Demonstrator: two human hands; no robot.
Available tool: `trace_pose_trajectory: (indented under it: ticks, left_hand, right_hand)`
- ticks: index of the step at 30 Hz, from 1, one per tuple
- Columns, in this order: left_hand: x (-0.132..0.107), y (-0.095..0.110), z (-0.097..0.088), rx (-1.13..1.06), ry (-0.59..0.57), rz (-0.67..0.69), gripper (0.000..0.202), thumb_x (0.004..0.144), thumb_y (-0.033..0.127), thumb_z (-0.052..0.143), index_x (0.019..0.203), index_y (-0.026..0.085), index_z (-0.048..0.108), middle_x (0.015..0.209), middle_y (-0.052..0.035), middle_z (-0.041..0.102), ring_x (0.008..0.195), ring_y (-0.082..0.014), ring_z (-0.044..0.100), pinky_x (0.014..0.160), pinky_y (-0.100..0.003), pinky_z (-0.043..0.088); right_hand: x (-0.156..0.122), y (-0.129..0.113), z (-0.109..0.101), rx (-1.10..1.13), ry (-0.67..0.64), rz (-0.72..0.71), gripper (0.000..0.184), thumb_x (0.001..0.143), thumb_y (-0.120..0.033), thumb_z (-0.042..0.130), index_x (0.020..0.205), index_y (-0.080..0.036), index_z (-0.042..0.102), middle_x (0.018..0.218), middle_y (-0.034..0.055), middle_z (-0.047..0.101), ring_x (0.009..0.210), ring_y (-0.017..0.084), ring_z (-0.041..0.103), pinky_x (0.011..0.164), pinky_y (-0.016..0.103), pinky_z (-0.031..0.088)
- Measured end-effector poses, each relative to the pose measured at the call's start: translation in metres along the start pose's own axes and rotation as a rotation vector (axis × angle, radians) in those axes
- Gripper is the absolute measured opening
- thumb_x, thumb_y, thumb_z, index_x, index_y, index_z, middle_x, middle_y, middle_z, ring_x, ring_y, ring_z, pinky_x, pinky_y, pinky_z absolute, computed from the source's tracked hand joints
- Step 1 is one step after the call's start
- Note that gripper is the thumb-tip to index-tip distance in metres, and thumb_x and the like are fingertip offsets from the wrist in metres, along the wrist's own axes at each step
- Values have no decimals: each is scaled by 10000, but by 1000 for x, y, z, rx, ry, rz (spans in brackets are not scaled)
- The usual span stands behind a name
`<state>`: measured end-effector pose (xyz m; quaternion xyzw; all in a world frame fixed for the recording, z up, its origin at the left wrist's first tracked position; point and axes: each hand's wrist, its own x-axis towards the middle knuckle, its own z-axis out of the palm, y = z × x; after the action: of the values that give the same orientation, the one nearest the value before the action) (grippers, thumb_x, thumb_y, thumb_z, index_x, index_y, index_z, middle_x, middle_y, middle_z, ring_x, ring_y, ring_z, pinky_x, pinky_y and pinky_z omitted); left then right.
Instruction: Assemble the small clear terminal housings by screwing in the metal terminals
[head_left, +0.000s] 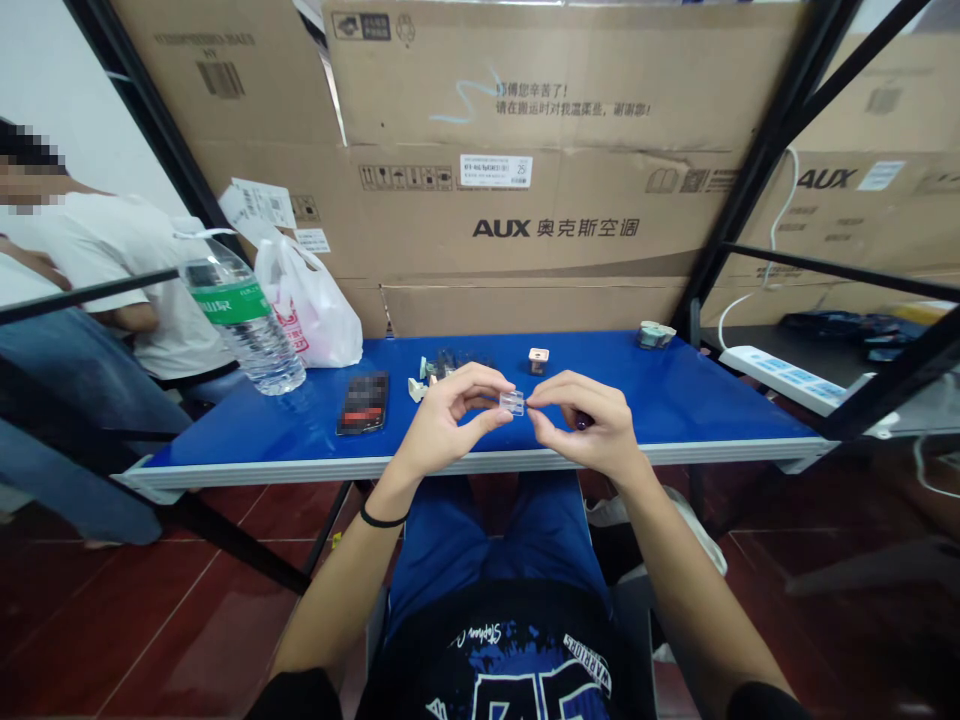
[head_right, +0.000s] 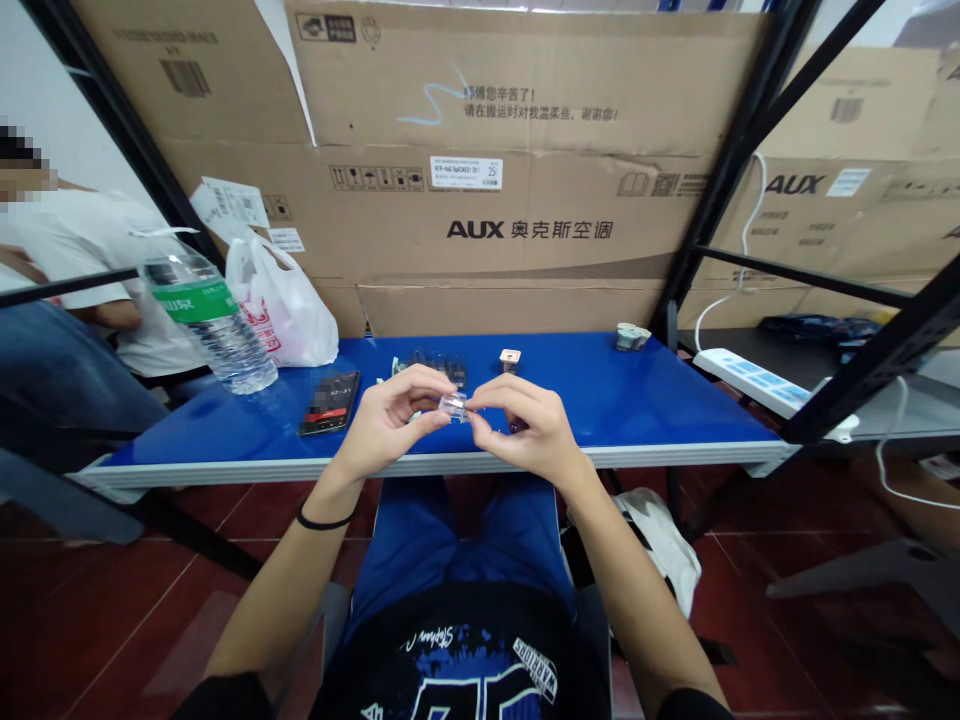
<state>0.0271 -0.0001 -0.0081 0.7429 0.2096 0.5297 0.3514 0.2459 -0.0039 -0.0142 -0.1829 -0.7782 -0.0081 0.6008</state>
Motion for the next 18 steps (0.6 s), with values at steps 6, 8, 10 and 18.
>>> trace_pose_trajectory:
  ticks: [6, 8, 10, 18]
  left_hand:
    - [-1, 0, 0, 27, -1, 12, 228, 901, 289, 854, 1098, 195, 788, 1128, -81, 712, 1019, -182, 749, 937, -314, 672]
    - [-1, 0, 0, 42, -3, 22, 212, 906, 281, 848, 1093, 199, 792, 1130, -82, 717, 1031, -184, 745, 935, -313, 672]
    - [-1, 0, -1, 50, -5, 32, 191, 911, 264, 841, 1086, 202, 796, 1132, -81, 720, 1043, -181, 742, 928, -303, 670]
    - [-1, 0, 1, 15, -2, 19, 193, 907, 242, 840, 1087, 202, 784, 1126, -66, 708, 1030, -166, 749, 920, -275, 661]
  right_hand:
    - [0, 1, -2, -16, -66, -49, 128, 909, -139, 702, 967, -228, 773, 917, 42, 794, 631, 111, 675, 538, 238, 568]
    - [0, 2, -2, -14, -95, -58, 143, 919, -132, 694, 986, -230, 772, 924, 40, 785, 664, 114, 692, 600, 246, 611]
    - [0, 2, -3, -5, -117, -53, 151, 929, -127, 690, 1009, -229, 768, 937, 42, 778, 693, 117, 704, 639, 251, 630]
    - [0, -1, -8, 67, -176, -12, 210, 944, -110, 691, 1106, -222, 763, 996, 54, 757, 781, 130, 718, 734, 283, 646]
